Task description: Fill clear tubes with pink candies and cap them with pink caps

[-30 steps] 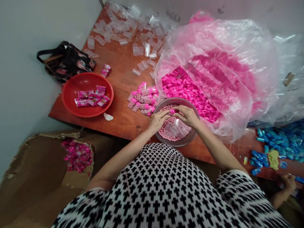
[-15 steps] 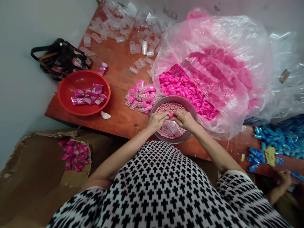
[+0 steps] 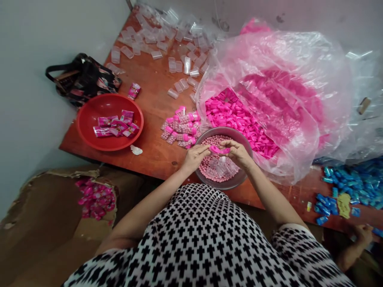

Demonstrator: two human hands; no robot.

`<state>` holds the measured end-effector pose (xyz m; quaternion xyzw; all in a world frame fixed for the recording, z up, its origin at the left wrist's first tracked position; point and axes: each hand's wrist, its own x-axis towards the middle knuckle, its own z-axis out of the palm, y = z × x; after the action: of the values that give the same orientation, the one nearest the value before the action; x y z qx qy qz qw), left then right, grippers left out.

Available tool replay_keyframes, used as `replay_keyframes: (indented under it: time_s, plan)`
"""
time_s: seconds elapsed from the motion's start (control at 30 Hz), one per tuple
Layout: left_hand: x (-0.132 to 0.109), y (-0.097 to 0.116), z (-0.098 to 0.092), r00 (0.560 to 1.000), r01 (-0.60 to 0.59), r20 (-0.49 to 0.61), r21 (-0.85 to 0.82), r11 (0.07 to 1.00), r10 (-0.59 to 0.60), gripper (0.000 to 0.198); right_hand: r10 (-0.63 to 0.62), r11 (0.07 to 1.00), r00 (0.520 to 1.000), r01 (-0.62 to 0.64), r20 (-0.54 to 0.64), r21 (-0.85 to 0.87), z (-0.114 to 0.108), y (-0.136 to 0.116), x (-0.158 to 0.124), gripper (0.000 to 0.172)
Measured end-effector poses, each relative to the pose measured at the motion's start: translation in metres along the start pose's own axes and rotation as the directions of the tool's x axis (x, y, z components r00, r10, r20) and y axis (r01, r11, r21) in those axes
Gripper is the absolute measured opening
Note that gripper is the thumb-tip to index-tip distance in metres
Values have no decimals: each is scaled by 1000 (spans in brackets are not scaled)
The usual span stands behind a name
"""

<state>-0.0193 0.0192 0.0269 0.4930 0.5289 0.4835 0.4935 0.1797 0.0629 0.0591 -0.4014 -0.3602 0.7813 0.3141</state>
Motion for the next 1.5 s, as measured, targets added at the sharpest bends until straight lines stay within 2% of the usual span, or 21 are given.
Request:
replay_keyframes:
  time_s: [0.1, 0.2, 0.3, 0.43, 0.5, 0.57, 0.63, 0.7, 0.8, 0.83, 0.87, 0.9, 0.97, 1.0, 1.03, 1.13, 1.27, 1.33, 1.37, 1.43, 1.5]
  plan:
    - [0, -1, 1, 995, -100, 32, 63, 993, 98, 20, 178, 983, 975, -182, 132, 13, 9, -2, 5, 43]
    - [-2, 0, 3, 992, -127, 18, 65, 990, 126, 22, 298, 946, 942, -313, 156, 80, 21, 3, 7, 38]
    - [-5, 2, 1, 987, -157, 45, 82, 984, 153, 23, 289, 928, 952, -303, 96, 215, 35, 15, 9, 29]
    - [-19, -1, -6, 991, -131, 52, 159, 979, 125, 24, 273, 914, 960, -237, -66, 330, 55, 42, 6, 17]
    - [-31, -6, -8, 995, -87, 56, 192, 978, 78, 24, 299, 896, 946, -234, -126, 377, 64, 57, 2, 18]
    - [-42, -11, -11, 997, -24, 76, 209, 978, 8, 25, 348, 874, 931, -276, -116, 401, 72, 69, -3, 24]
    - [-45, -14, -15, 994, 48, 88, 207, 977, -67, 26, 388, 866, 921, -350, -40, 357, 73, 73, -6, 34]
    - [-37, -13, -22, 994, 90, 47, 179, 980, -100, 28, 371, 903, 929, -364, 14, 228, 63, 66, -6, 44]
    - [-5, -8, -37, 989, 72, -141, 131, 989, -53, 31, 173, 964, 984, -180, -51, -198, 28, 45, 2, 45]
    - [7, -6, -43, 978, 52, -207, 130, 990, -24, 32, 69, 901, 995, -95, -76, -424, 12, 38, 5, 40]
    - [18, -5, -48, 969, 21, -247, 134, 991, 13, 33, -15, 757, 997, -36, -73, -653, -3, 32, 9, 32]
    - [26, -4, -53, 964, -10, -260, 152, 988, 50, 34, -44, 550, 998, -11, -43, -835, -18, 27, 12, 25]
    - [31, -5, -57, 962, -41, -256, 206, 978, 94, 35, -10, 148, 1000, 30, 29, -989, -38, 23, 17, 24]
    - [27, -6, -56, 966, -43, -237, 235, 971, 100, 34, 32, 7, 997, 73, 73, -997, -43, 24, 19, 26]
    - [20, -7, -53, 973, -38, -212, 262, 964, 96, 33, 76, -78, 989, 131, 125, -988, -44, 26, 20, 29]
    - [-10, -11, -34, 992, -21, -112, 319, 947, 60, 28, 163, -162, 943, 314, 289, -935, -31, 37, 18, 30]
    - [-40, -17, -9, 1000, -3, -5, 376, 927, 5, 25, 214, -305, 929, 357, 302, -883, -11, 52, 10, 27]
    - [-44, -18, -1, 999, 10, 33, 399, 917, -26, 24, 221, -304, 937, 331, 272, -893, -11, 55, 7, 25]
    - [-43, -18, 2, 998, 20, 50, 406, 914, -44, 24, 211, -260, 941, 313, 263, -913, -13, 54, 6, 24]
    - [-41, -18, 9, 992, 50, 85, 396, 917, -91, 26, 159, -89, 953, 274, 258, -958, -20, 50, 3, 24]
    - [-38, -18, 16, 980, 105, 129, 318, 942, -152, 23, 75, 143, 961, 254, 267, -957, -25, 43, -1, 25]
